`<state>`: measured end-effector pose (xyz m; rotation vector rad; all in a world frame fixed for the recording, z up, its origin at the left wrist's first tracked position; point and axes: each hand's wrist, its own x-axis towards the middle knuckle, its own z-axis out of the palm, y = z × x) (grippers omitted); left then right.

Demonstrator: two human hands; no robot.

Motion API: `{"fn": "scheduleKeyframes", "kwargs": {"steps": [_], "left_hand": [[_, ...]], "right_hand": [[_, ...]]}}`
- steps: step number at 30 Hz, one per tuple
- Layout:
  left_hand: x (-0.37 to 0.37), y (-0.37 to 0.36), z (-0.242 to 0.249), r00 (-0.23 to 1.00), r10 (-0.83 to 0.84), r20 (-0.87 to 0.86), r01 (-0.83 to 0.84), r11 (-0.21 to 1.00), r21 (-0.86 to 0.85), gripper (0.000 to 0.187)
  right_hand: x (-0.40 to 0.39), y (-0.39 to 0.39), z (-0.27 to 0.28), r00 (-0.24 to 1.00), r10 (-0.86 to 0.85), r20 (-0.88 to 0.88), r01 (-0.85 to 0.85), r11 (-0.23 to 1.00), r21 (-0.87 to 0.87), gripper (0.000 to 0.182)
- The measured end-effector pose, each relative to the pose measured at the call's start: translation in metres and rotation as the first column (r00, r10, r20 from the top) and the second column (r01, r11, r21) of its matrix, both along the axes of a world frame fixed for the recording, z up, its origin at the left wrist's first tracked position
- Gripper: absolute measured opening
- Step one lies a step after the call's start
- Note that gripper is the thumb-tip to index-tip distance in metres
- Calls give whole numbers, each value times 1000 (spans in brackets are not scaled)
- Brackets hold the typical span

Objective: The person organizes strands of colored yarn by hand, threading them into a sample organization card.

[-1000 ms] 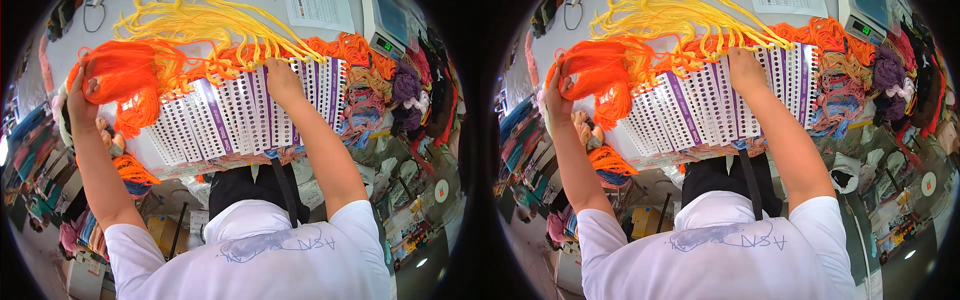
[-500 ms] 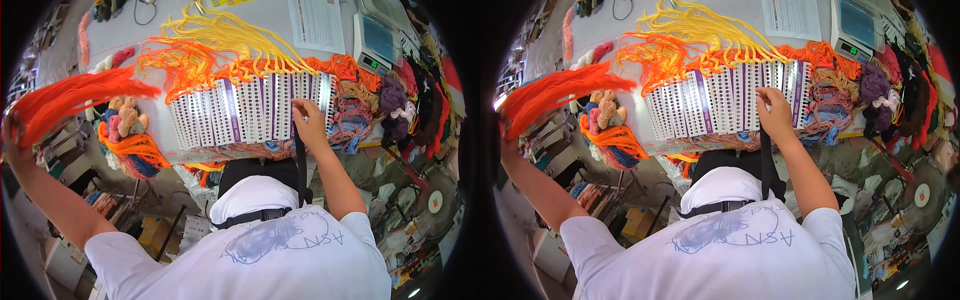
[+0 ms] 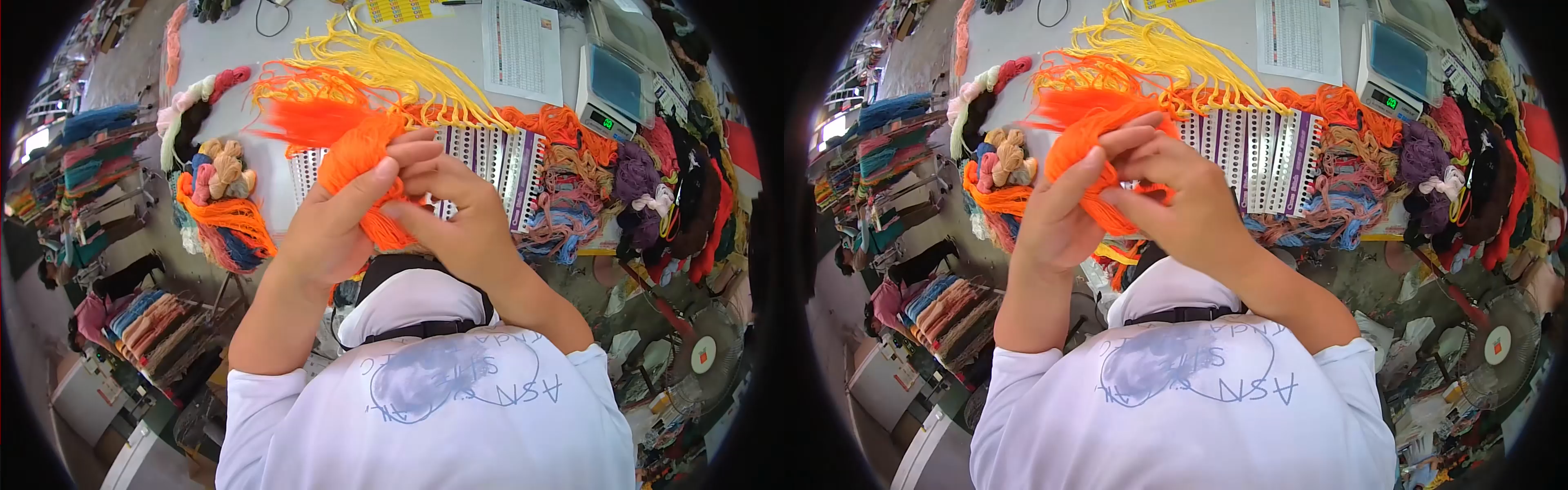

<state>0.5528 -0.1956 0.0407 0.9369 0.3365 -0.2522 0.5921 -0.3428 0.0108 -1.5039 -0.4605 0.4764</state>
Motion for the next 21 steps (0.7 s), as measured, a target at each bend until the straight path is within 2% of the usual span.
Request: {"fn": "scheduleKeyframes", "kwargs": {"steps": [1,2,3,4,5,7,9,11,17,19,21], "left_hand": [[0,-2,-8,999,-23,-22,22,999,-31,41],[-2,-4,-14,998,-44,-50,41,997,-62,44],[-2,-5,-17,993,-42,-110,23,984,-175,45],[-1,-7,-21,993,-41,-113,20,983,-181,45],[-1,-9,-26,993,-43,-109,20,978,-206,45],[-2,-12,-36,993,-45,-114,17,971,-237,45],[0,-14,-43,991,-45,-126,27,990,-139,44],[4,-17,-37,992,17,-128,-33,992,-121,44],[11,-22,-36,984,-70,-162,61,996,-62,49],[13,-29,-38,981,21,-195,-28,999,-29,46],[15,-34,-38,979,16,-202,-20,1000,-17,45]], "right_hand": [[-2,-6,-4,990,-16,-142,16,1000,2,14],[-2,-13,-9,979,-11,-205,17,999,32,13],[-1,-19,-13,964,-8,-267,25,998,62,12],[2,-26,-5,904,19,-426,-5,999,34,12],[2,-29,-8,903,18,-430,-7,1000,28,12],[-1,-33,-16,844,20,-536,57,990,126,16],[-2,-38,-21,873,6,-489,71,988,138,17],[-2,-44,-21,782,51,-622,44,990,136,17],[-1,-50,-23,760,45,-649,82,983,164,19],[-1,-53,-24,747,52,-663,94,979,183,20],[-1,-55,-25,737,56,-674,108,974,199,21]]}}
